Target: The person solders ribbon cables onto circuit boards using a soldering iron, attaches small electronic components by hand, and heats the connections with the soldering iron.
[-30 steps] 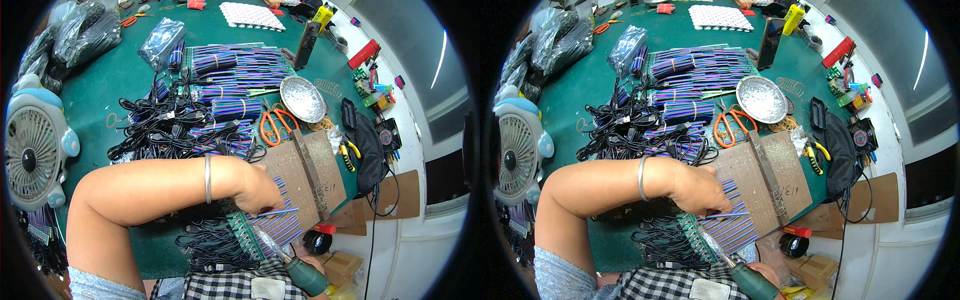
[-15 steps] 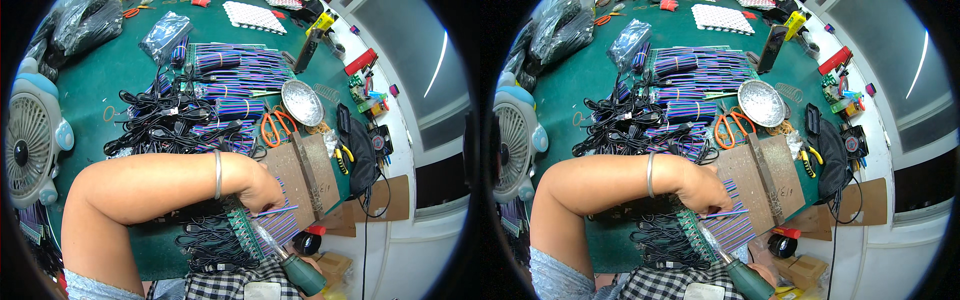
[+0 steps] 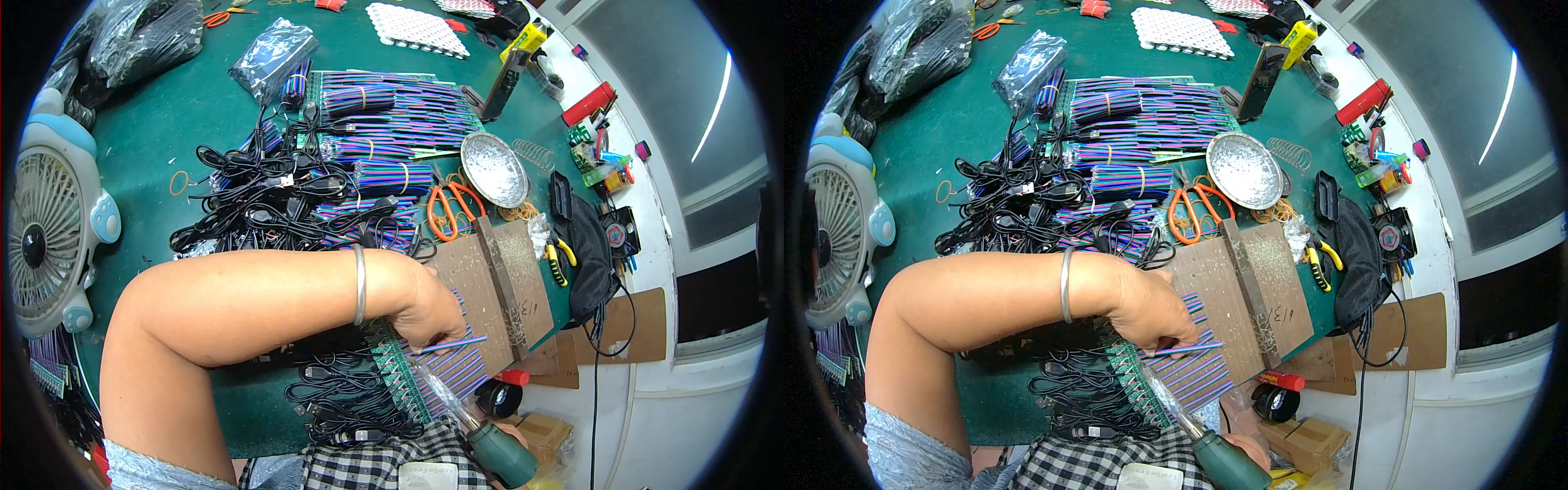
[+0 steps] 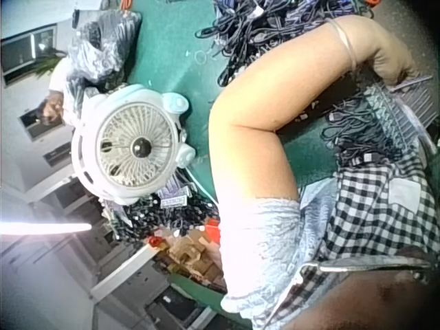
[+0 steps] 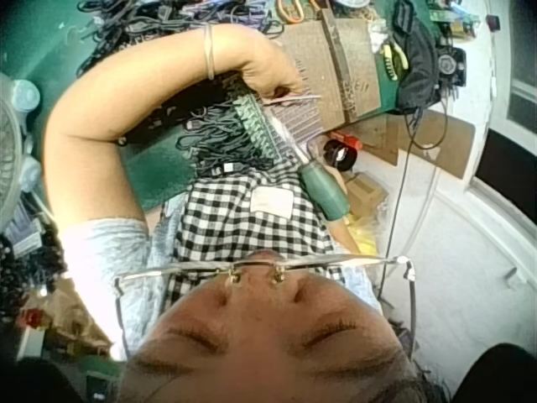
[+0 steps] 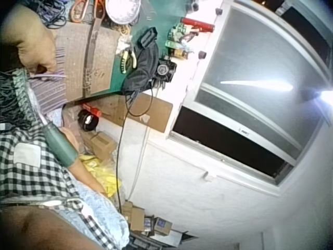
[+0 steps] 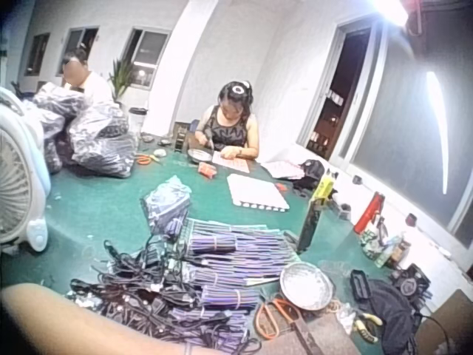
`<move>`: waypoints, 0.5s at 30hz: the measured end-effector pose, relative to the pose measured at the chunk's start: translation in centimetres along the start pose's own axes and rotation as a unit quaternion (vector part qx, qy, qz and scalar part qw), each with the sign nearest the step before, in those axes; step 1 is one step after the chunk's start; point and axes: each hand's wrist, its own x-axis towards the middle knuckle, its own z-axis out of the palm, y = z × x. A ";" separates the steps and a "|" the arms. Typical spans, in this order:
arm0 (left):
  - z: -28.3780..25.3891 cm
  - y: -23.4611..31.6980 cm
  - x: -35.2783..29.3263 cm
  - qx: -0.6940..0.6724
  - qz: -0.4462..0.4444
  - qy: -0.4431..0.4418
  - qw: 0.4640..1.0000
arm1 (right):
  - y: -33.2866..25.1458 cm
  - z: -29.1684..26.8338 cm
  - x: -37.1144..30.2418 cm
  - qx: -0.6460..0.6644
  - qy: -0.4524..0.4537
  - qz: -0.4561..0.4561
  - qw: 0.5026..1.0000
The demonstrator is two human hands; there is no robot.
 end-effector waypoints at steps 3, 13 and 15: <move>-0.2 0.1 0.4 0.004 0.008 -0.004 1.000 | 4.0 3.1 -0.7 -0.061 -0.054 0.007 0.997; 0.2 -0.3 -0.1 -0.020 0.013 0.010 1.000 | -9.6 -11.9 4.5 0.476 0.118 0.062 0.870; 0.3 -0.2 -0.4 -0.021 0.011 0.013 1.000 | -13.6 -14.3 7.0 0.547 0.163 0.066 0.818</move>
